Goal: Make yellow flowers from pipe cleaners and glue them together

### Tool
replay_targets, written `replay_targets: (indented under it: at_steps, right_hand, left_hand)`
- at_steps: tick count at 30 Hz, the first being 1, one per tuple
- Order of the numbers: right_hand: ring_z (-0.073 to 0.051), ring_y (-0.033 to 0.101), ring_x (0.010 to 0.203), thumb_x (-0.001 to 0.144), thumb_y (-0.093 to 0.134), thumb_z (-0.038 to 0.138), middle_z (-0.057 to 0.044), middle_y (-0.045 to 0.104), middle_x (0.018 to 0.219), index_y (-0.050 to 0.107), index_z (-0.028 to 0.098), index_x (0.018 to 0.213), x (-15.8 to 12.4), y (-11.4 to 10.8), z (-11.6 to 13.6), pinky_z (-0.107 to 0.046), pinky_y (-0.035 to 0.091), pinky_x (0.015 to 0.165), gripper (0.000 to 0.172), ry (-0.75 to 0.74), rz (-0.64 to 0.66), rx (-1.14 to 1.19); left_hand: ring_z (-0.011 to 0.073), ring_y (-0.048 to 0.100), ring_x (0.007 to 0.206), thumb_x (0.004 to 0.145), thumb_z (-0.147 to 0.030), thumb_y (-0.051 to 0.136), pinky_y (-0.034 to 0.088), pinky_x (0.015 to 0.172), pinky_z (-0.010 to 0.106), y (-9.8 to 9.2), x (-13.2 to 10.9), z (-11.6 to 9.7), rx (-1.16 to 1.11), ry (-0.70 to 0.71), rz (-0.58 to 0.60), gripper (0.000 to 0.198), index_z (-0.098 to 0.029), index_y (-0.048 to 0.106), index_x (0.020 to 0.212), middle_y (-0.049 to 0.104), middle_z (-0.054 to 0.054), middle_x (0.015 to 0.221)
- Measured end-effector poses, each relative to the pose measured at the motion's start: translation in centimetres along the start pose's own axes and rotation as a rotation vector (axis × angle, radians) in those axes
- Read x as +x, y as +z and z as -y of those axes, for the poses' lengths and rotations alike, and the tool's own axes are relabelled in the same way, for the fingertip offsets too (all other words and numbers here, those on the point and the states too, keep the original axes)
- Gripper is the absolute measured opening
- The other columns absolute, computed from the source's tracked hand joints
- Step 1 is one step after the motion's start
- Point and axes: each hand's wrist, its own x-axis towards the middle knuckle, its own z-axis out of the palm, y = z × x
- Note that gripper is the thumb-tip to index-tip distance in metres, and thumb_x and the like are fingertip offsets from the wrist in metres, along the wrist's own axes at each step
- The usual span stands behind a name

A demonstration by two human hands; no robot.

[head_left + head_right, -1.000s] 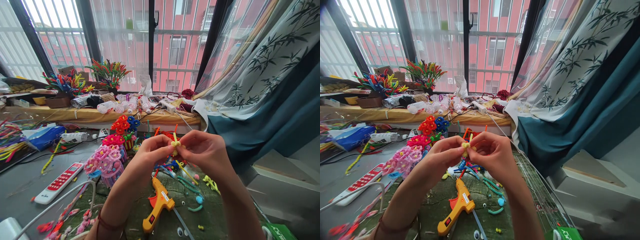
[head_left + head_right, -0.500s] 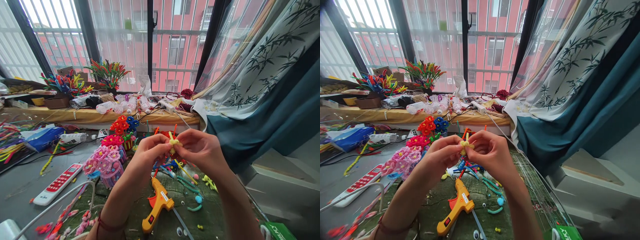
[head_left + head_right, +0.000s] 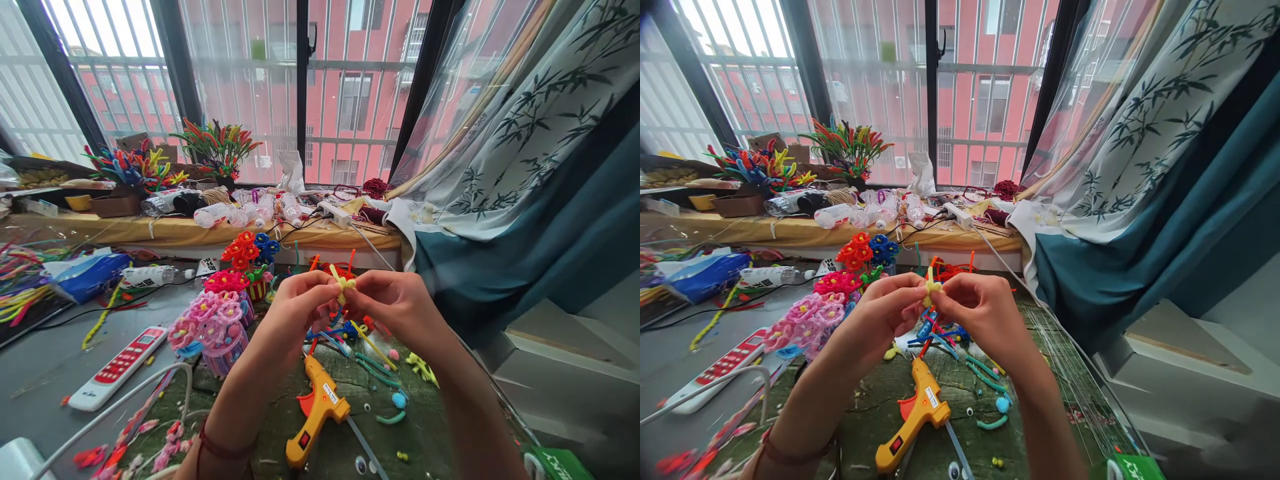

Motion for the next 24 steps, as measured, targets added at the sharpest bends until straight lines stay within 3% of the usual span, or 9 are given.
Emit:
replay_targets:
  at_steps: [3,10,12,15,20,24]
  right_hand:
    - [-0.015,0.066,0.062,0.079,0.081,0.04,-0.003,0.071,0.067,0.078,0.017,0.079,0.0,0.1,0.0,-0.026,0.056,0.059,0.023,0.001,0.032,0.006]
    - [-0.01,0.057,0.049,0.072,0.085,0.027,0.001,0.066,0.055,0.075,0.016,0.065,0.1,0.6,0.4,-0.02,0.045,0.047,0.016,0.007,-0.061,0.029]
    - [-0.01,0.056,0.046,0.069,0.086,0.026,0.001,0.065,0.052,0.075,0.016,0.064,0.0,0.7,0.5,-0.021,0.043,0.045,0.016,0.015,-0.086,0.067]
    - [-0.01,0.056,0.045,0.068,0.086,0.023,0.002,0.065,0.051,0.075,0.016,0.064,0.0,0.8,0.6,-0.02,0.043,0.045,0.014,0.026,-0.098,0.102]
    - [-0.009,0.054,0.044,0.067,0.083,0.018,0.002,0.064,0.049,0.073,0.015,0.061,0.1,0.7,0.5,-0.019,0.041,0.044,0.012,0.028,-0.09,0.091]
    - [-0.008,0.053,0.042,0.069,0.078,0.016,0.002,0.064,0.048,0.073,0.016,0.061,0.1,0.6,0.3,-0.019,0.041,0.043,0.009,0.018,-0.109,0.091]
  left_hand:
    - [0.0042,0.038,0.048,0.072,-0.031,0.075,0.023,0.043,0.017,-0.2,0.1,0.1,0.04,0.0,0.013,0.022,-0.014,0.061,0.068,0.049,-0.005,0.058]
    - [0.0057,0.039,0.046,0.08,-0.032,0.072,0.023,0.044,0.019,0.1,-0.3,-0.5,0.243,0.095,0.03,0.02,-0.016,0.062,0.072,0.054,-0.005,0.056]
    - [0.0079,0.046,0.051,0.085,-0.03,0.07,0.03,0.048,0.02,-0.1,-0.5,-0.7,0.43,0.221,0.038,0.017,-0.016,0.065,0.076,0.06,-0.003,0.06]
    - [0.0108,0.054,0.058,0.089,-0.025,0.067,0.04,0.055,0.023,-0.8,-0.4,-0.7,0.808,0.521,0.002,0.012,-0.015,0.071,0.082,0.068,0.001,0.067]
    - [0.014,0.066,0.07,0.092,-0.012,0.063,0.05,0.066,0.023,-1.9,-0.2,-0.6,1.151,1.044,0.033,0.01,-0.012,0.073,0.094,0.075,0.006,0.082]
    - [0.0155,0.064,0.069,0.096,-0.01,0.057,0.052,0.064,0.026,-1.6,-0.3,-0.3,1.344,1.254,0.04,0.012,-0.009,0.069,0.094,0.074,0.007,0.081]
